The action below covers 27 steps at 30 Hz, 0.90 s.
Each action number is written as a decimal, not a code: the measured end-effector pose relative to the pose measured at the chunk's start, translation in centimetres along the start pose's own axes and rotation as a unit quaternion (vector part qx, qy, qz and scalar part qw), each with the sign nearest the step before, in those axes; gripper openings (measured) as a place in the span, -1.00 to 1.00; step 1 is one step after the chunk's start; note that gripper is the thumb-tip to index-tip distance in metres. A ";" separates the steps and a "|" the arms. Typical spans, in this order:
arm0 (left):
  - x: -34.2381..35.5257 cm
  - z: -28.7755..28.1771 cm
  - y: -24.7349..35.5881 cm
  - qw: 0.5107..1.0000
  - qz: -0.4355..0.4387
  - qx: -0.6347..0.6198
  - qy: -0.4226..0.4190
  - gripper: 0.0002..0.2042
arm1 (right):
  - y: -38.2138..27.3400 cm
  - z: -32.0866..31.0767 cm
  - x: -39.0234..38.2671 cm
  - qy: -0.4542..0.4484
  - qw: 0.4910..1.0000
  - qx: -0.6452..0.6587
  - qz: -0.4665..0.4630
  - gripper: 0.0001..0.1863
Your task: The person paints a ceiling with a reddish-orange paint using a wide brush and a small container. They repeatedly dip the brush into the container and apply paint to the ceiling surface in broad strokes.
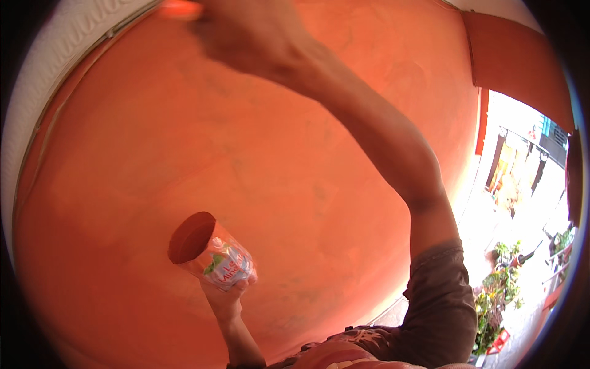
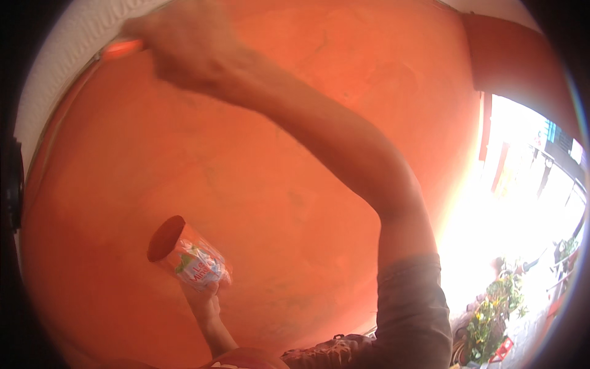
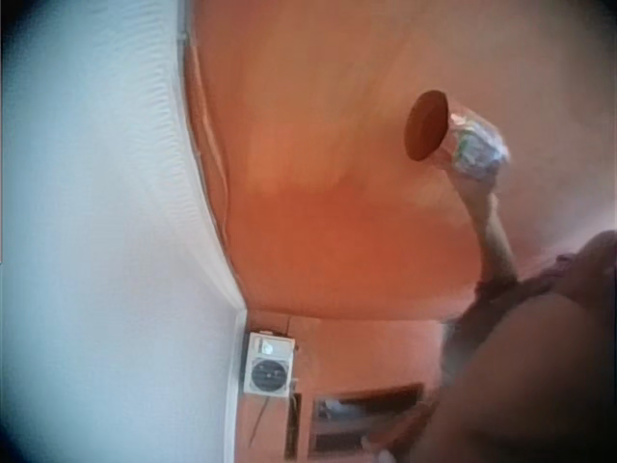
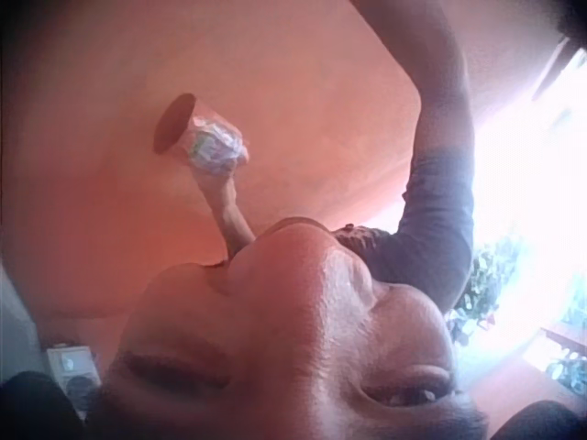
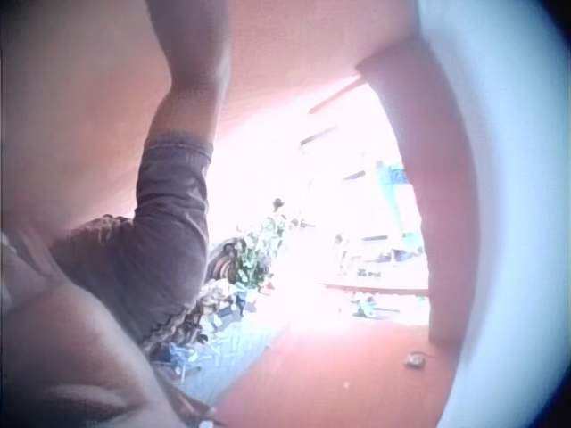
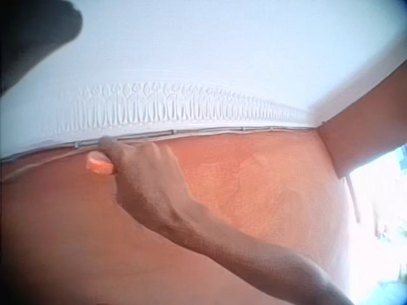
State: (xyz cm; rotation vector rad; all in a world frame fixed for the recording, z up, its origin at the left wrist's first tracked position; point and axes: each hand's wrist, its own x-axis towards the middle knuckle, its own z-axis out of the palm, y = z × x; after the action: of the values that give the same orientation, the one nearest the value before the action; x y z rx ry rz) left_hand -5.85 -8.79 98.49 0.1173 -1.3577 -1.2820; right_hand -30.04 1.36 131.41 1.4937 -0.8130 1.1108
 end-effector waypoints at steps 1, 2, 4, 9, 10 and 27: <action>0.3 0.1 -0.2 1.000 -0.011 0.004 -0.011 -0.18 | -1.2 -0.9 0.4 0.010 0.999 0.042 0.001 -0.93; 0.6 -1.0 0.3 0.999 -0.039 0.011 -0.035 -0.14 | -2.2 -1.6 0.9 0.022 0.996 0.087 0.002 -0.91; 0.3 -1.7 0.8 0.997 -0.054 0.018 -0.051 -0.13 | -1.8 -1.7 1.1 0.028 0.962 0.266 0.049 -0.84; 1.8 2.7 1.5 0.998 0.023 -0.038 -0.044 -0.22 | 13.1 -6.9 -1.5 0.153 0.920 0.277 0.230 -0.74; 2.0 3.1 1.6 0.998 0.032 -0.044 -0.039 -0.23 | 15.3 -8.5 -2.1 0.182 0.918 0.274 0.221 -0.74; 0.1 -1.1 0.0 0.999 -0.047 -0.017 -0.015 -0.22 | 7.4 -2.7 -0.6 0.063 0.995 -0.079 0.010 -0.90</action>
State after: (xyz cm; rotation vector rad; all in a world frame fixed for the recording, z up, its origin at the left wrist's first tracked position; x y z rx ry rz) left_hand -5.04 -9.53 98.20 0.1392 -1.3692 -1.3892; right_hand -37.63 2.36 133.39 1.2735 -0.8093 1.1181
